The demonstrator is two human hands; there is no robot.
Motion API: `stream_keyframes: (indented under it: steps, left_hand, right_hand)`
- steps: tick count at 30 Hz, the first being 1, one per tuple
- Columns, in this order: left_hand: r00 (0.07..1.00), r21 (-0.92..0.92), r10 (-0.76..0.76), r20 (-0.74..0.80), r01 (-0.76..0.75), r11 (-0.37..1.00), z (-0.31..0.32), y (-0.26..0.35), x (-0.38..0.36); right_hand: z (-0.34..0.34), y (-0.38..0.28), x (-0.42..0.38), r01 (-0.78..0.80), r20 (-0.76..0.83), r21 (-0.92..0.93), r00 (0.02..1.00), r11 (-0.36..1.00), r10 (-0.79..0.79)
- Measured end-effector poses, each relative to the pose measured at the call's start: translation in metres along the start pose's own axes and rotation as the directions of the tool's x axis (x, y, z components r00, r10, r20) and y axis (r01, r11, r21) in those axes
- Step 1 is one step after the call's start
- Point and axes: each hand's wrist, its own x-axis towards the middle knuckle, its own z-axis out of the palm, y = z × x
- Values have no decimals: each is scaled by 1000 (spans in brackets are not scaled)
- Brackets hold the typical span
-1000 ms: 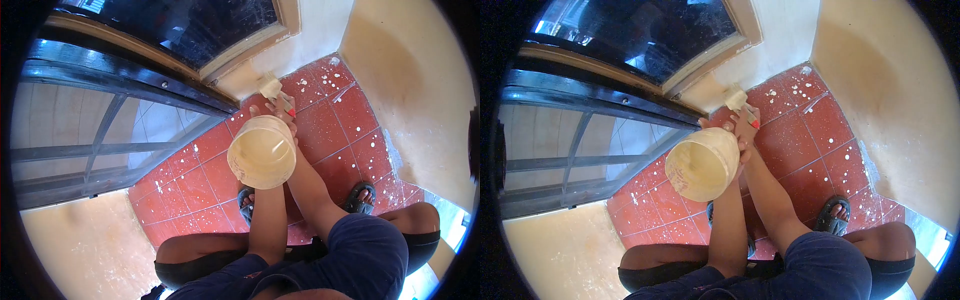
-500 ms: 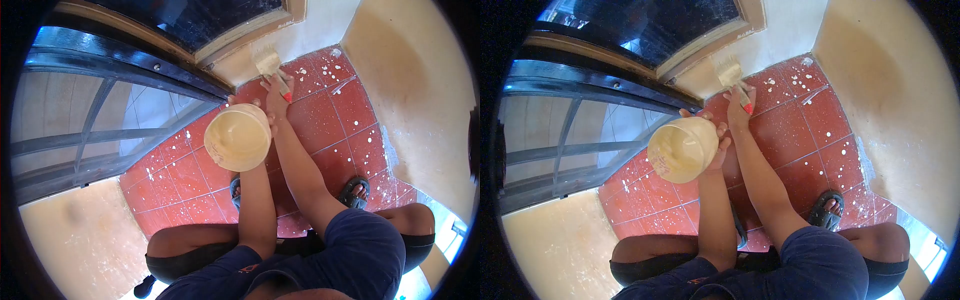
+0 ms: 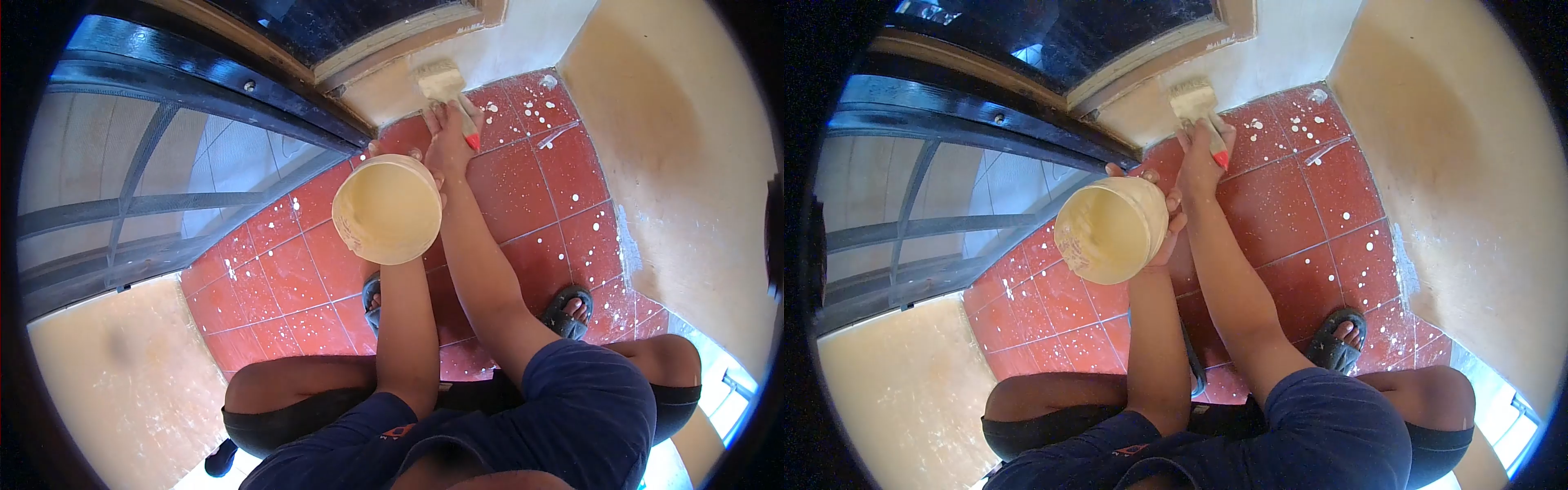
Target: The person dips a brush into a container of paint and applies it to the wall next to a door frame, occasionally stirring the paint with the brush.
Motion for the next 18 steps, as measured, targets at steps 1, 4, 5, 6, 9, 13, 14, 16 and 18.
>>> stream_keyframes:
  steps: [1, 4, 5, 6, 9, 13, 14, 16, 18]
  left_hand:
    - [1000, -3, 7, 10, -7, 1000, 0, 1, 1]
    - [994, 42, 34, -105, -30, 999, 9, 2, -2]
    - [993, 36, 37, -109, -34, 999, 6, 1, -5]
    - [991, 28, 48, -126, -45, 999, 1, 1, -7]
    - [996, 39, 52, -68, -49, 998, 9, -6, 6]
    - [995, 50, 71, -75, -68, 996, 20, -10, 3]
    - [994, 49, 77, -78, -73, 996, 15, -9, 1]
    - [1000, 37, 12, 3, -12, 999, 4, -4, -1]
    - [1000, 45, 16, 8, -16, 999, 15, -4, 5]
  right_hand:
    - [1, -7, -7, 15, 12, 49, 1000, 999, -15]
    - [-2, 4, -3, 36, 45, 38, 998, 999, -38]
    - [-11, 12, 0, 48, 68, -25, 997, 999, -46]
    - [-25, 21, 3, 52, 69, -32, 996, 998, -49]
    - [-45, 29, 10, -31, -24, -192, 999, 981, 27]
    - [-29, 12, -2, -22, -44, -169, 999, 985, 15]
    - [-15, 3, -7, 51, 12, -149, 999, 988, -50]
    - [-2, -9, -13, 124, 66, -121, 991, 985, -117]
    - [8, -16, -15, 160, 94, -92, 984, 983, -151]
